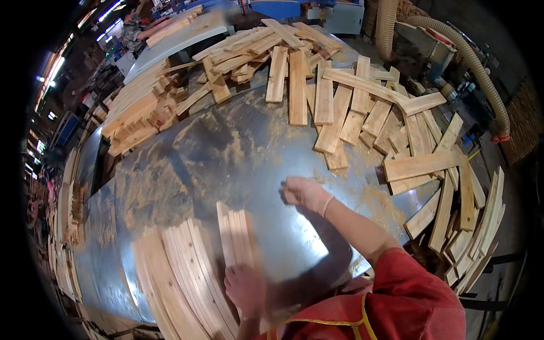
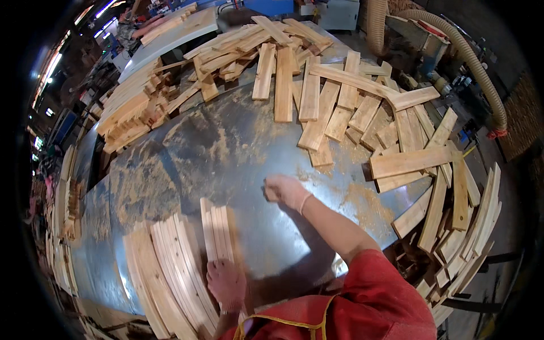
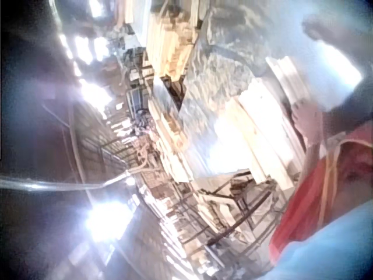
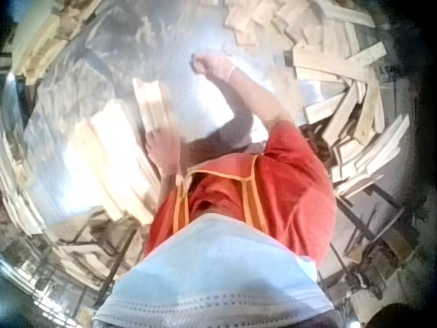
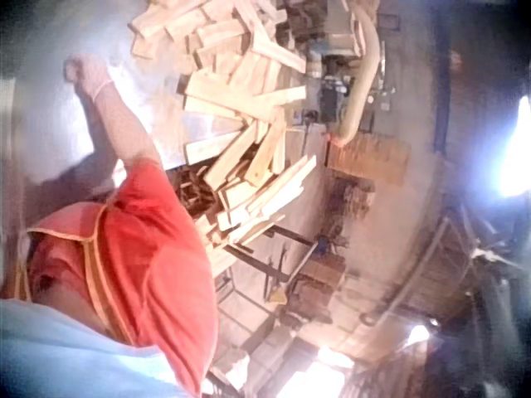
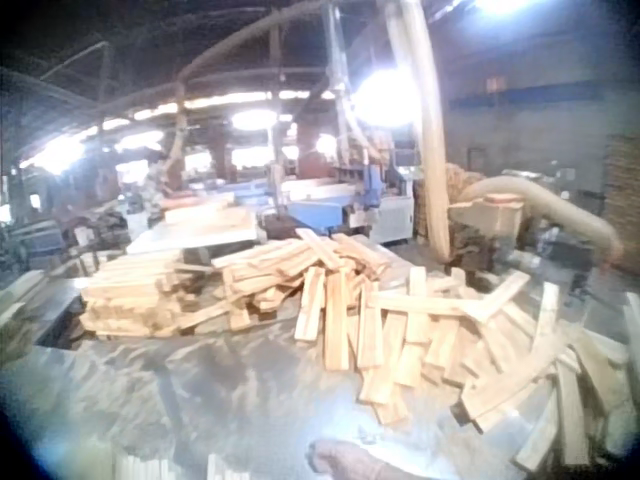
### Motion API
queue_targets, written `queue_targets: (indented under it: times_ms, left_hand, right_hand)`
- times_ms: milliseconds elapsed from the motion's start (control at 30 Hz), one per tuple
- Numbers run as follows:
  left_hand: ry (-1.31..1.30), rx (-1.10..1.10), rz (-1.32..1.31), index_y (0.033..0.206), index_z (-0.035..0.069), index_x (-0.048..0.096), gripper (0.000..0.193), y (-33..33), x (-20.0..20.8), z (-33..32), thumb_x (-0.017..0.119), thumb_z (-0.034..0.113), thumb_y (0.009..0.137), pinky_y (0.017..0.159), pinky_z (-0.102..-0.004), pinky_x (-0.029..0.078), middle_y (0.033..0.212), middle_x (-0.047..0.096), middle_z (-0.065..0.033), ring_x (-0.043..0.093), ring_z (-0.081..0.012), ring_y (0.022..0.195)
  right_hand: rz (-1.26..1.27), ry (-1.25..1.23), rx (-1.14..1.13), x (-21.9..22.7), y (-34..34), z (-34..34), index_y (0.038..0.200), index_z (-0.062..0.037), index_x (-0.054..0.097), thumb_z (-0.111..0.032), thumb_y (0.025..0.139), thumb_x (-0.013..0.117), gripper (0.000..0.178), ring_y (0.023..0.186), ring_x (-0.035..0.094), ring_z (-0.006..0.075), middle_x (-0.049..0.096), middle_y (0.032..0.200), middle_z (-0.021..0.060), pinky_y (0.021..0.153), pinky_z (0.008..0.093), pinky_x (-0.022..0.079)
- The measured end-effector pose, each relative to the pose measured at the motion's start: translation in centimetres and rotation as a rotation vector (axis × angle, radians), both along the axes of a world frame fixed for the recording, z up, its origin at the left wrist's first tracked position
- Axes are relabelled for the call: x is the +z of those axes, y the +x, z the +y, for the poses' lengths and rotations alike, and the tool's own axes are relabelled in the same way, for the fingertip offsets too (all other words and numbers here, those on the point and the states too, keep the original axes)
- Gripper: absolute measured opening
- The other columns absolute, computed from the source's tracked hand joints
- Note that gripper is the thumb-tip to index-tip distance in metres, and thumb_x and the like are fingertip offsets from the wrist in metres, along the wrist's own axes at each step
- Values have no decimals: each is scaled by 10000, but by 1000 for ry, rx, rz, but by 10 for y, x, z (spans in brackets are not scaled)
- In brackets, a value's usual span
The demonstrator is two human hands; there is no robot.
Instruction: The person sorts and stacks light-colored wooden planks on a large metal table. They pick up planks from a disorganized pile, align them, and place them into neat stacks. The person occasionally moves stacks to make space for new ones.
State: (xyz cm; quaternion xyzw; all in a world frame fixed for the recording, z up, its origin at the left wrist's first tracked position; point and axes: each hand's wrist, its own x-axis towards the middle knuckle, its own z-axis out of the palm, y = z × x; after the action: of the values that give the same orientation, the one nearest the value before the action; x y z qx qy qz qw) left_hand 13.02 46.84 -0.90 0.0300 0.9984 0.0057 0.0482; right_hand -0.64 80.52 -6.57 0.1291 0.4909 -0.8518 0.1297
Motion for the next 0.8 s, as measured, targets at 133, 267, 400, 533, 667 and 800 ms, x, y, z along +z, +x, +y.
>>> queue_targets:
  times_ms: [133, 267, 400, 533, 667, 800]
  left_hand:
    - [13, -9, 78, 1338, 49, 574, 680, 1, -20, -3, 806, 421, 817, 1009, -538, 515, 1386, 560, -202, 587, -428, 1255]
    - [177, 106, -312, 1383, 49, 651, 606, -30, 31, 5, 780, 380, 891, 1005, -576, 536, 1356, 622, -246, 615, -431, 1233]
    - [64, -99, 44, 1309, 24, 658, 618, 6, -30, -42, 803, 459, 894, 917, -629, 532, 1274, 612, -286, 610, -483, 1148]
    - [14, -128, 205, 1291, 13, 665, 656, 6, -38, -37, 797, 519, 895, 965, -646, 532, 1313, 614, -235, 599, -509, 1171]
    - [-154, -293, 217, 1320, 15, 649, 698, 10, -49, -53, 781, 557, 901, 1028, -632, 535, 1352, 612, -181, 583, -471, 1236]
    - [74, -230, 368, 1258, 46, 593, 631, 1, -49, -46, 796, 399, 776, 962, -538, 522, 1333, 580, -204, 610, -438, 1194]
  right_hand:
    - [-32, -278, -564, 11, -139, 85, 985, -61, 622, -119, 1016, 625, 66, 780, 609, 215, 590, 903, 67, 730, 352, 556]
    - [114, -319, -727, -32, -257, 170, 1019, -69, 609, -142, 1004, 664, 92, 916, 616, 177, 579, 959, 76, 801, 343, 554]
    - [347, 212, -702, 56, -343, 199, 1220, -58, 651, -245, 956, 726, 331, 1146, 609, 251, 638, 1167, 123, 997, 424, 505]
    - [-21, 1870, -237, 85, -299, 227, 1451, -103, 594, -369, 873, 763, 659, 1429, 512, 344, 561, 1507, 188, 1146, 516, 397]
    - [-308, 1947, -207, 57, -236, 244, 1580, -126, 449, -416, 820, 775, 876, 1507, 445, 352, 490, 1569, 184, 1181, 534, 388]
    - [-394, 1621, -204, 65, -156, 258, 1535, -123, 448, -417, 832, 748, 819, 1389, 536, 438, 481, 1543, 221, 1134, 520, 463]
